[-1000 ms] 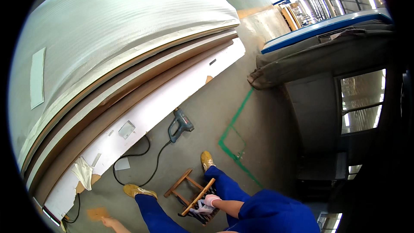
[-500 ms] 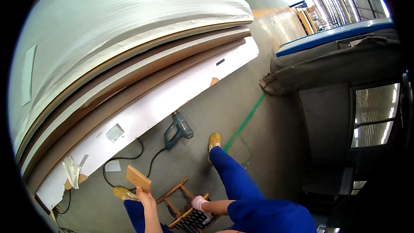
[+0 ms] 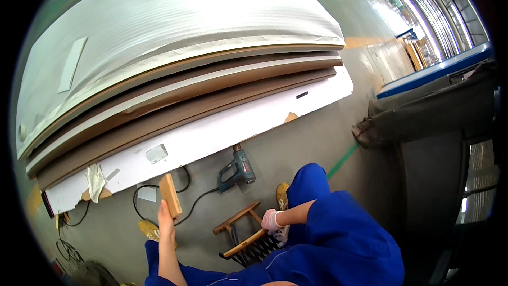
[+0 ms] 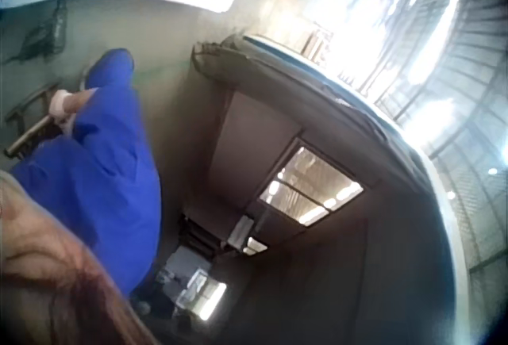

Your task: The person sits on the floor and uses a heat gun to apply heat to the edges of stacked wooden boards. They then use a small wooden block to press and smooth the heated edges, repeating this process along the length of the boards.

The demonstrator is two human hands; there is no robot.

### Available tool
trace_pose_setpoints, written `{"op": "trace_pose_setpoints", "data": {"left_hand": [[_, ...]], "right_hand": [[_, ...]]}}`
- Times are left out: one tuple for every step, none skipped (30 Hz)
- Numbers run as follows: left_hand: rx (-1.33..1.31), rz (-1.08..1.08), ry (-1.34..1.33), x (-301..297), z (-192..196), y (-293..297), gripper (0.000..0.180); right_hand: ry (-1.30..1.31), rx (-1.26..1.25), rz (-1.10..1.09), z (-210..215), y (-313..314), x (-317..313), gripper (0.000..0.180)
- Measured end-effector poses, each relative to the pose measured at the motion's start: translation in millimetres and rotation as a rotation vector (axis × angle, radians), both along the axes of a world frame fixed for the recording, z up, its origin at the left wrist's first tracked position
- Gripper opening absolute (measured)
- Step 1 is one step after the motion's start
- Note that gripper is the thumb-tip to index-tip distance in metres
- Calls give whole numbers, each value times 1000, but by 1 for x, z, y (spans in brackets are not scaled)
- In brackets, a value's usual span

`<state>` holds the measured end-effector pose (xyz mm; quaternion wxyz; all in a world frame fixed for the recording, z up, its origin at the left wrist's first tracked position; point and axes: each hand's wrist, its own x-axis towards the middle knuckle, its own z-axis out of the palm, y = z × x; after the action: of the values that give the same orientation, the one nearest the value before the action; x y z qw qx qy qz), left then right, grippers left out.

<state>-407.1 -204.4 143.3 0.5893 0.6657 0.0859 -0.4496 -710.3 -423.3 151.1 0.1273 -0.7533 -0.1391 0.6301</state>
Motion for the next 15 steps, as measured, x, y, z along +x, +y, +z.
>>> {"op": "trace_pose_setpoints", "data": {"left_hand": [[-38,41,-31,-1,8,-2,45],[-28,52,-32,-4,17,-2,44],[-95,65,-60,-8,22,-4,44],[-53,47,-55,-14,29,-6,43],[-51,31,-75,-21,33,-6,43],[-65,34,-116,-26,36,-10,42],[-74,28,-160,-32,38,-13,42],[-74,23,-209,-36,38,-17,42],[-57,-2,-236,-42,38,-19,42],[-65,-3,-313,-43,38,-25,42],[-30,-16,-383,-43,37,-31,42],[-93,39,-336,-54,36,-32,43],[-139,97,-301,-60,34,-40,44],[-176,155,-242,-70,33,-48,44],[-189,215,-207,-85,33,-53,46]], "right_hand": [[-40,34,-9,-1,-2,-3,28],[-66,33,-2,-1,-3,-7,28],[-92,19,14,-2,-4,-11,29],[-101,80,89,-1,-6,-14,29],[-128,91,85,-1,-7,-19,29],[-169,93,146,0,-10,-22,28],[-227,108,205,2,-12,-27,27],[-247,97,214,4,-13,-29,27],[-271,90,217,7,-12,-32,27],[-255,51,237,10,-10,-35,26],[-314,37,228,12,-8,-34,26],[-316,3,226,15,-3,-37,25],[-357,-55,211,18,-1,-36,25],[-352,-51,281,21,-2,-36,24],[-383,-32,215,24,-4,-37,24]]}}
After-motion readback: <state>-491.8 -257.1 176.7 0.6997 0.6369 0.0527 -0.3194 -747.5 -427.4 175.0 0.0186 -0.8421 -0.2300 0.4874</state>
